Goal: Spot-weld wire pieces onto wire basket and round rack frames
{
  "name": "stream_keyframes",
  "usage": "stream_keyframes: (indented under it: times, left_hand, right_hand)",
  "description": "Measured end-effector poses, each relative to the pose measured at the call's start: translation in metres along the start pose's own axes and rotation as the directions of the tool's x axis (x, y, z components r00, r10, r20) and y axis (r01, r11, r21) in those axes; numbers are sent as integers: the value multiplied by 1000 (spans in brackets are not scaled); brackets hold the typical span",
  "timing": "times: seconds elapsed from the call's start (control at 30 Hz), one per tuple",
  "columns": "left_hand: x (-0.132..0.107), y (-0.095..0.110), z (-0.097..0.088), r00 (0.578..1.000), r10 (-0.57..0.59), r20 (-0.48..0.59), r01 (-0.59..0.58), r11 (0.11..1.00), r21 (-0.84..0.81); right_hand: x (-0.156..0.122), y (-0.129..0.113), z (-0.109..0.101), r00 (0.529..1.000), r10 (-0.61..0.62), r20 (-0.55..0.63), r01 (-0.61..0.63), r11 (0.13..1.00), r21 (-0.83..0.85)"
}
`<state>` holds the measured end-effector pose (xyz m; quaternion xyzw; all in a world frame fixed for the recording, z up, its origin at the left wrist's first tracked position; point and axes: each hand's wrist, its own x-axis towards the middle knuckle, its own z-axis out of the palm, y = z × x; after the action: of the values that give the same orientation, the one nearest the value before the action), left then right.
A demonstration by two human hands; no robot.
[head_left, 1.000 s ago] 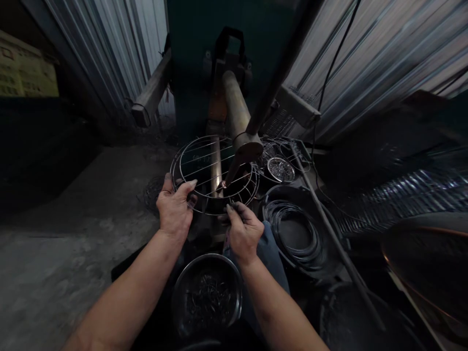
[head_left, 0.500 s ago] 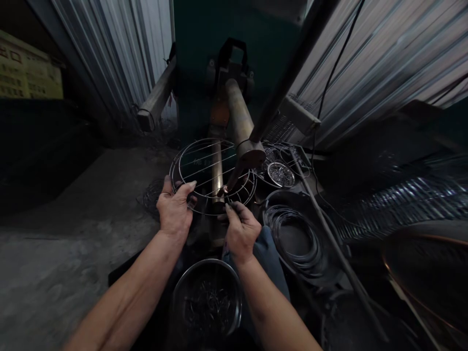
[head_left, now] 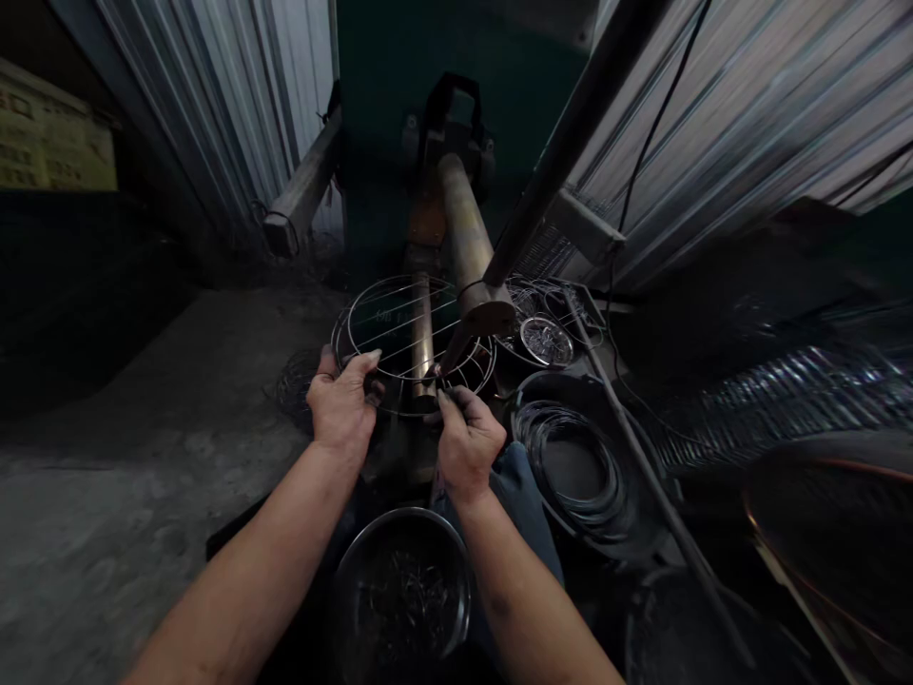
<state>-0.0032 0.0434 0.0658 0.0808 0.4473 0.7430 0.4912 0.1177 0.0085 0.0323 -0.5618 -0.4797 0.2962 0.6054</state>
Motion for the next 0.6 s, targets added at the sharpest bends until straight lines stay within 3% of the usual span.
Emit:
stream_keyframes:
  times: [0.4, 0.5, 0.6]
  left_hand:
    - [-7, 7, 5, 998, 57, 17, -58, 997, 53]
    - [-2, 9, 1, 999, 26, 27, -28, 998, 62]
    - [13, 15, -3, 999, 10, 35, -14, 993, 121]
  right_hand:
    - [2, -13, 4, 988, 152, -1, -149, 972, 181]
    - [2, -12, -5, 992, 124, 28, -127, 978, 167]
    - [0, -16, -17, 999, -16, -36, 19, 997, 75]
